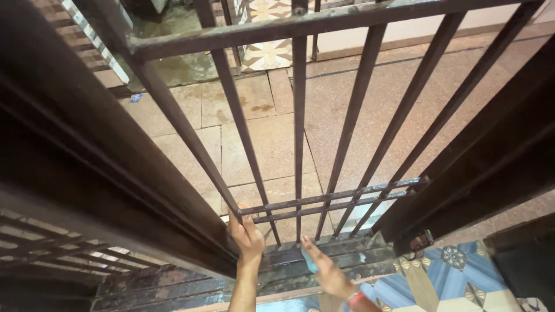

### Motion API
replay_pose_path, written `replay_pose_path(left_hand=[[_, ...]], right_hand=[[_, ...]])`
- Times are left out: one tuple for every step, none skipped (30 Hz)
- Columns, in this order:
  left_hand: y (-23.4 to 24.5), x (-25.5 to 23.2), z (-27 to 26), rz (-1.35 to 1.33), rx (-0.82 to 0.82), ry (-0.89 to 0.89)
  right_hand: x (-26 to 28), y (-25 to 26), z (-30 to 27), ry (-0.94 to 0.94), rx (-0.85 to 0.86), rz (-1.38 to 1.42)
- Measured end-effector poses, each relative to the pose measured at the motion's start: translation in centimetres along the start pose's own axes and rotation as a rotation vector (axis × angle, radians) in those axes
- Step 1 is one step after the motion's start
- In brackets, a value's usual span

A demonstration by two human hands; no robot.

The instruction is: The person wipes the bars and frame of a metal gate using a cloth.

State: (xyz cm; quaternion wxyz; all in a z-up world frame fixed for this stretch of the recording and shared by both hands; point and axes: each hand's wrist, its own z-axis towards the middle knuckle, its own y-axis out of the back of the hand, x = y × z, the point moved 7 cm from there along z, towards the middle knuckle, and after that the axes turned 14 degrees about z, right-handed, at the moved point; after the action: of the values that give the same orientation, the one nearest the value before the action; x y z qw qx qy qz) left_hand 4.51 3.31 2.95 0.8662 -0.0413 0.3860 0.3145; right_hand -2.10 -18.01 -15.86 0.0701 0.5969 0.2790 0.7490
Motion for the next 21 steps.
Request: replay_pose_path(left_hand=[[0.1, -0.2, 0.1, 0.009, -0.006, -0.016], [0.2, -0.3, 0.1, 0.018, -0.013, -0.032], [0.1, -0.2, 0.0, 0.017, -0.008, -0.033], [0.1, 0.0, 0.0, 0.014, 0.001, -0.006], [0.0, 0.3, -0.1, 0.01, 0.009, 0.022], [-0.1, 0.3, -0.1, 0.009, 0.011, 0.021], [-0.1, 0.4, 0.0, 0.005, 0.013, 0.017], [-0.1, 0.4, 0.1, 0.002, 0.015, 0.012], [-0.1, 0.4, 0.1, 0.004, 0.013, 0.012], [0.0, 0.4, 0.0, 0.021, 0.013, 0.015], [0.0, 0.4, 0.0, 0.037, 0.014, 0.019], [-0.1, 0.4, 0.1, 0.037, 0.012, 0.019], [0.0, 0.3, 0.1, 0.035, 0.009, 0.011], [-0.1, 0.2, 0.2, 0.033, 0.005, 0.004], [0.0, 0.2, 0.1, 0.036, 0.009, 0.008], [0.0, 0.1, 0.2, 0.029, 0.001, -0.011], [0.0, -0.1, 0.0, 0.022, -0.002, -0.027], [0.0, 0.0, -0.1, 0.023, 0.006, -0.021], [-0.1, 0.3, 0.0, 0.035, 0.007, 0.012], [-0.1, 0.4, -0.1, 0.047, 0.009, 0.046], [-0.3, 0.3, 0.1, 0.04, 0.012, 0.046]], right_hand=[[-1.0, 0.7, -0.3, -0.025, 0.0, 0.198], [-1.9, 1.1, -0.7, -0.049, 0.001, 0.396], [-2.6, 1.4, -1.9, -0.051, -0.004, 0.398], [-4.1, 2.0, -3.8, -0.156, -0.104, 0.537], [-5.9, 2.7, -5.5, -0.26, -0.205, 0.673], [-6.6, 3.0, -6.3, -0.261, -0.208, 0.674], [-7.3, 3.3, -7.2, -0.248, -0.304, 0.719], [-7.9, 3.6, -8.3, -0.235, -0.399, 0.762], [-8.2, 3.2, -9.4, -0.234, -0.397, 0.763], [-9.6, 2.4, -10.7, -0.389, -0.474, 0.985], [-10.8, 1.8, -11.8, -0.547, -0.548, 1.205], [-11.1, 2.1, -11.9, -0.547, -0.546, 1.205], [-11.4, 2.2, -12.1, -0.572, -0.569, 1.238], [-11.7, 2.2, -12.3, -0.598, -0.591, 1.271], [-11.7, 2.3, -12.2, -0.604, -0.591, 1.273], [-11.8, 3.6, -11.6, -0.51, -0.675, 1.209], [-11.6, 4.9, -11.2, -0.42, -0.759, 1.142], [-11.6, 5.4, -10.9, -0.43, -0.764, 1.143], [-11.2, 6.4, -10.8, -0.414, -0.774, 1.075], [-10.6, 7.1, -10.6, -0.399, -0.782, 1.007], [-10.0, 7.7, -9.7, -0.397, -0.79, 1.004]])
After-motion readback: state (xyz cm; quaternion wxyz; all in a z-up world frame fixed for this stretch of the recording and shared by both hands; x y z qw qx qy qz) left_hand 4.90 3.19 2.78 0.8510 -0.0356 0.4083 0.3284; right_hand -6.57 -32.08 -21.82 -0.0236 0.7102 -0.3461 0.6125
